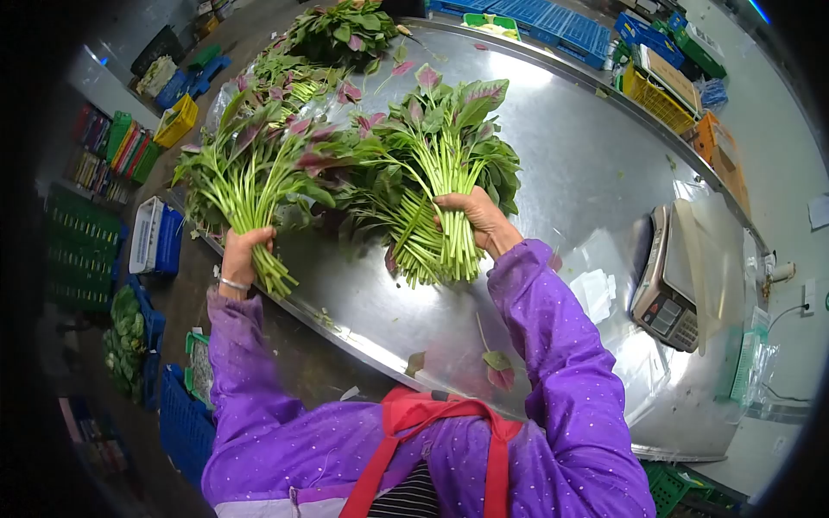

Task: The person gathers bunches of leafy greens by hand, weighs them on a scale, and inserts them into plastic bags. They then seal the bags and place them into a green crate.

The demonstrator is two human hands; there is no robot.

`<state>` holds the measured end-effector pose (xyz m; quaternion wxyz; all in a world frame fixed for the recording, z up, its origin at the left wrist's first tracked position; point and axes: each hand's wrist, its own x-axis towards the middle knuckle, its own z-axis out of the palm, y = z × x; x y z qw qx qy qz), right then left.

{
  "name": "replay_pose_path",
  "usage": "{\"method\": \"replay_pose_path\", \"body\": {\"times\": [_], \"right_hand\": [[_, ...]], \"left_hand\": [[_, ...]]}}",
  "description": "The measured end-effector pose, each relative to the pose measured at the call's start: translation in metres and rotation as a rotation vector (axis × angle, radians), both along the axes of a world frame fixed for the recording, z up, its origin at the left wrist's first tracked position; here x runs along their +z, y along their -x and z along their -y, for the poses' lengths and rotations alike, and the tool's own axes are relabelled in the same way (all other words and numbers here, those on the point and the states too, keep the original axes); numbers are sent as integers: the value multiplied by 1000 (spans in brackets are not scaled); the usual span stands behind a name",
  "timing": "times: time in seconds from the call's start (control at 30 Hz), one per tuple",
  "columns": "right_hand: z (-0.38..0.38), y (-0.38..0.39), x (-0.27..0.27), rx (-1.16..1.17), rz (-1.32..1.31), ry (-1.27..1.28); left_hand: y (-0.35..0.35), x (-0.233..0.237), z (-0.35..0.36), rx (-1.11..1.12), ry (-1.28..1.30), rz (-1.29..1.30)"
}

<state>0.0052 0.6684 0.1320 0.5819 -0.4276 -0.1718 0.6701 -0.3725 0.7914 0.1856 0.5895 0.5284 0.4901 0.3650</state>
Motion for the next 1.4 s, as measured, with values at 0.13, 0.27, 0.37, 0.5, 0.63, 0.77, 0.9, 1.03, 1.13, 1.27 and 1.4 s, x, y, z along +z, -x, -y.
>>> {"method": "replay_pose_path", "body": {"times": [0.13,0.27,0.37,0.5,0.63,0.77,0.9,1.03,1.13,1.27,1.4], "right_hand": [[0,-2,6,13,61,-7],[-12,-19,34,36,139,-33],[-18,-23,64,52,169,-108],[-16,-18,69,20,251,-144],[0,-7,77,26,207,-144],[6,-2,78,64,98,-170],[22,21,98,99,43,-189],[47,36,114,178,18,-232],[64,33,101,156,122,-167],[94,50,56,281,288,26],[122,71,28,383,421,40]], "left_hand": [[39,-60,31,-7,-48,-276],[65,-168,58,-135,-91,-656],[56,-177,70,-125,-113,-970],[47,-151,79,-58,-195,-1087],[41,-89,86,182,-592,-1222],[-49,-58,86,-71,-407,-219],[-169,-90,64,-394,-216,194],[-210,-59,87,-668,124,900],[-197,-62,121,-730,426,1142],[-175,-81,172,-436,795,1094],[-162,-75,197,-294,612,732]]}}
